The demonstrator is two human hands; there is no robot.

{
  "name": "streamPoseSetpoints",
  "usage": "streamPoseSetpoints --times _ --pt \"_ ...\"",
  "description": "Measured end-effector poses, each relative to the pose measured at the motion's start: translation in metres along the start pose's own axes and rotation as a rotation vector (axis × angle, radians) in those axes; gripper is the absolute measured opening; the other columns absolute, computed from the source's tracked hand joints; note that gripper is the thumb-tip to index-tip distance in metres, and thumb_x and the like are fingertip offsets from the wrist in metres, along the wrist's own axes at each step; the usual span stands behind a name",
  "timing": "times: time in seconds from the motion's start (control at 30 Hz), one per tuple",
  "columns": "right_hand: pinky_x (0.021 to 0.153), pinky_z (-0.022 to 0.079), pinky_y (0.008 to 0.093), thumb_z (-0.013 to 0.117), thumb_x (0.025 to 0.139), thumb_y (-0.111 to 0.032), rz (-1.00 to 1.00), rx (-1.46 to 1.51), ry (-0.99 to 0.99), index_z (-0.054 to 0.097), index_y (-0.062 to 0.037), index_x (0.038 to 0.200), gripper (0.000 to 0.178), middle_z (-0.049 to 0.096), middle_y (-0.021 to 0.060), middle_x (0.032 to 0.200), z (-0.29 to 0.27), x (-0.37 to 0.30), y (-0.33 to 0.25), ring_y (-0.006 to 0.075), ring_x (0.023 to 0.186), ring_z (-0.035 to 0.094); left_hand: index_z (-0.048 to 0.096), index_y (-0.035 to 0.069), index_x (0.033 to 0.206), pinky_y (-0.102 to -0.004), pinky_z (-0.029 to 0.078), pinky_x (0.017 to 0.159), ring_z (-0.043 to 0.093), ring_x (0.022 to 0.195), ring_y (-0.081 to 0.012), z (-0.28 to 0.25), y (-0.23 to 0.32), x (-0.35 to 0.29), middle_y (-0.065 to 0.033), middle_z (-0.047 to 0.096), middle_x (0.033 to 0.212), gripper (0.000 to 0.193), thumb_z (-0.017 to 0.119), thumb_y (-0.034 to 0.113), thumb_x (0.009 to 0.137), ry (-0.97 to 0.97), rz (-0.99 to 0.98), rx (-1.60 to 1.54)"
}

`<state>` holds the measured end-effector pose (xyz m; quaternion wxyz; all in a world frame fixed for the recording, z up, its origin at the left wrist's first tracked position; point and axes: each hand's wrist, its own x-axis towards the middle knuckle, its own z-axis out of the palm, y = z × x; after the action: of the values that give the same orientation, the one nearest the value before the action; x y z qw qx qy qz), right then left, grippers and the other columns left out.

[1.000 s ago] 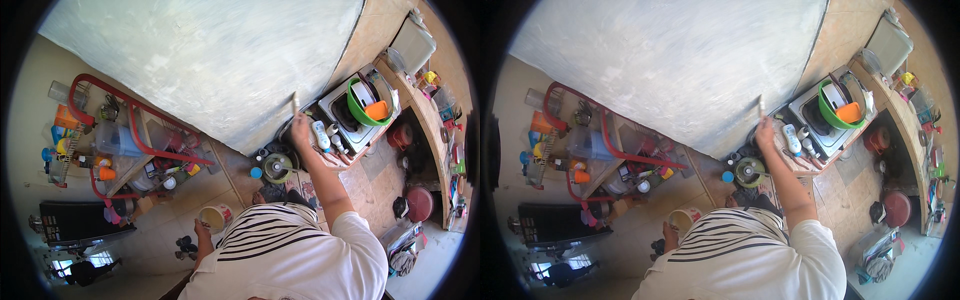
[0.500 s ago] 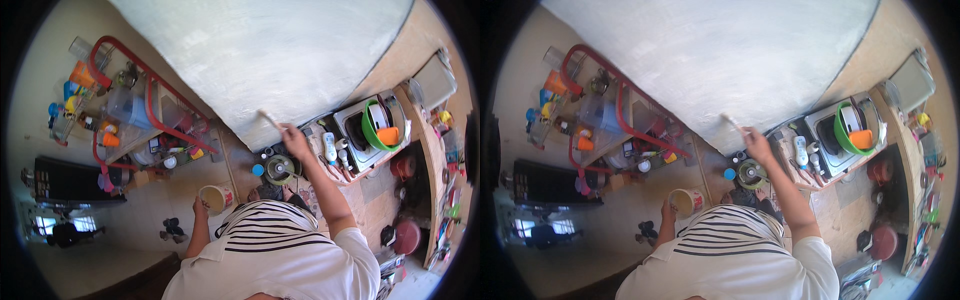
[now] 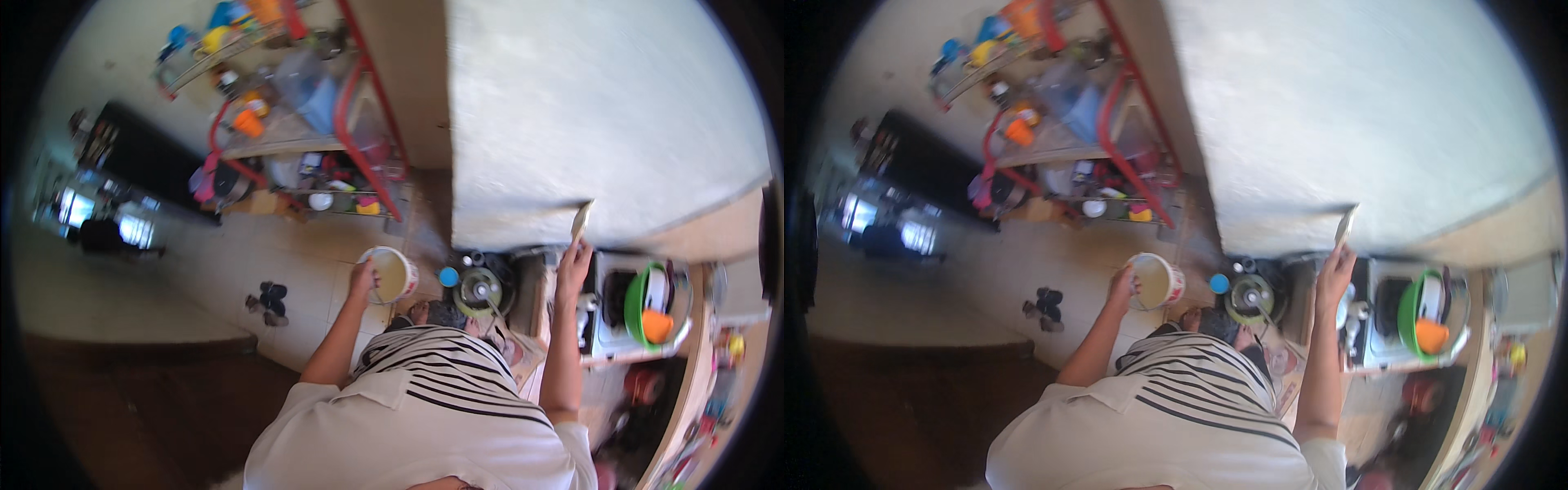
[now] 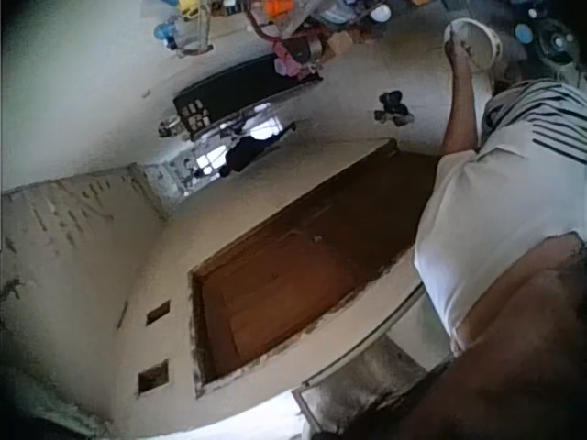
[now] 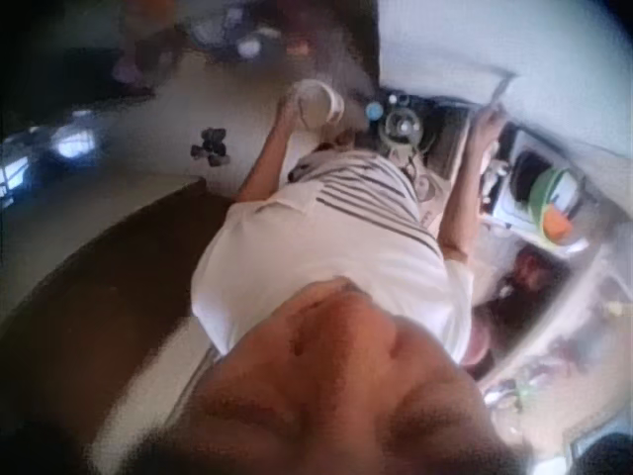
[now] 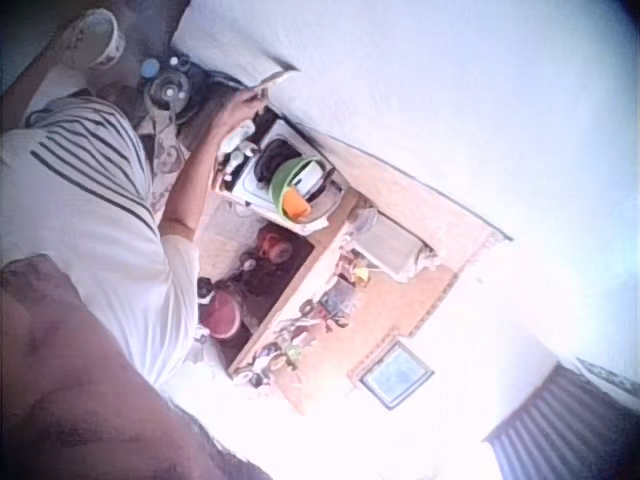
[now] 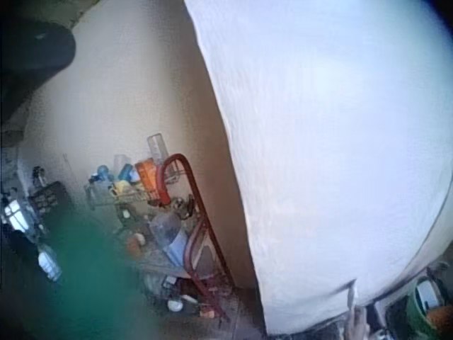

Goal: The person applies a white substance to a wall using a brush and then scrapes and smooths the wall surface using a metal putty knife.

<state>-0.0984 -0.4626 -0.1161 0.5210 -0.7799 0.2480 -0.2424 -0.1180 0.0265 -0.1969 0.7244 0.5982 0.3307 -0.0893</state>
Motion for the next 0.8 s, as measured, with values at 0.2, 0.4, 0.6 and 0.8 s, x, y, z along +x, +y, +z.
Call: streamPoseSetpoints --times 0.2,0.4,0.6,0.8 --pt "0.056 0.040 0.0236 0.056 0.106 -0.028 0.133 0.175 -0.598 0.059 -0.0030 0.121 0.029 0.055 -0.0010 0.077 0.052 -0.087 -0.011 0.0066 0.068 0.051 0.057 0.009 0.093 -0.0273 0.044 0.051 0.054 0.056 -0.0103 0.004 0.011 -0.020 0.0013 0.053 0.068 0.031 0.056 0.039 0.103 -0.036 0.085 0.028" --pt "0.057 0.042 0.0213 0.056 0.101 -0.012 0.053 0.142 -0.878 0.058 -0.0004 0.127 0.028 0.065 0.0018 0.088 0.057 -0.087 0.026 0.0063 0.068 0.053 0.054 0.007 0.089 -0.0277 0.042 0.053 0.054 0.056 -0.0115 0.015 0.034 -0.062 -0.0006 0.054 0.069 0.032 0.055 0.036 0.104 -0.004 0.137 -0.063" --pt "0.049 0.040 0.0234 0.056 0.098 -0.010 0.187 0.117 -1.073 0.058 -0.0005 0.119 0.023 0.067 0.0065 0.083 0.066 -0.098 -0.001 0.0077 0.055 0.051 0.055 0.005 0.090 -0.0280 0.043 0.054 0.054 0.056 -0.0120 0.008 0.041 -0.103 -0.0017 0.054 0.070 0.031 0.054 0.033 0.104 0.083 0.200 -0.061" --pt "0.060 0.048 0.0278 0.059 0.100 -0.012 -0.053 0.133 -1.108 0.060 0.0011 0.106 0.015 0.067 0.0078 0.077 0.089 -0.112 -0.007 0.0131 0.065 0.062 0.056 0.005 0.092 -0.0278 0.044 0.053 0.054 0.056 -0.0121 -0.008 0.042 -0.120 -0.0021 0.056 0.071 0.032 0.056 0.035 0.103 0.141 0.250 -0.111"
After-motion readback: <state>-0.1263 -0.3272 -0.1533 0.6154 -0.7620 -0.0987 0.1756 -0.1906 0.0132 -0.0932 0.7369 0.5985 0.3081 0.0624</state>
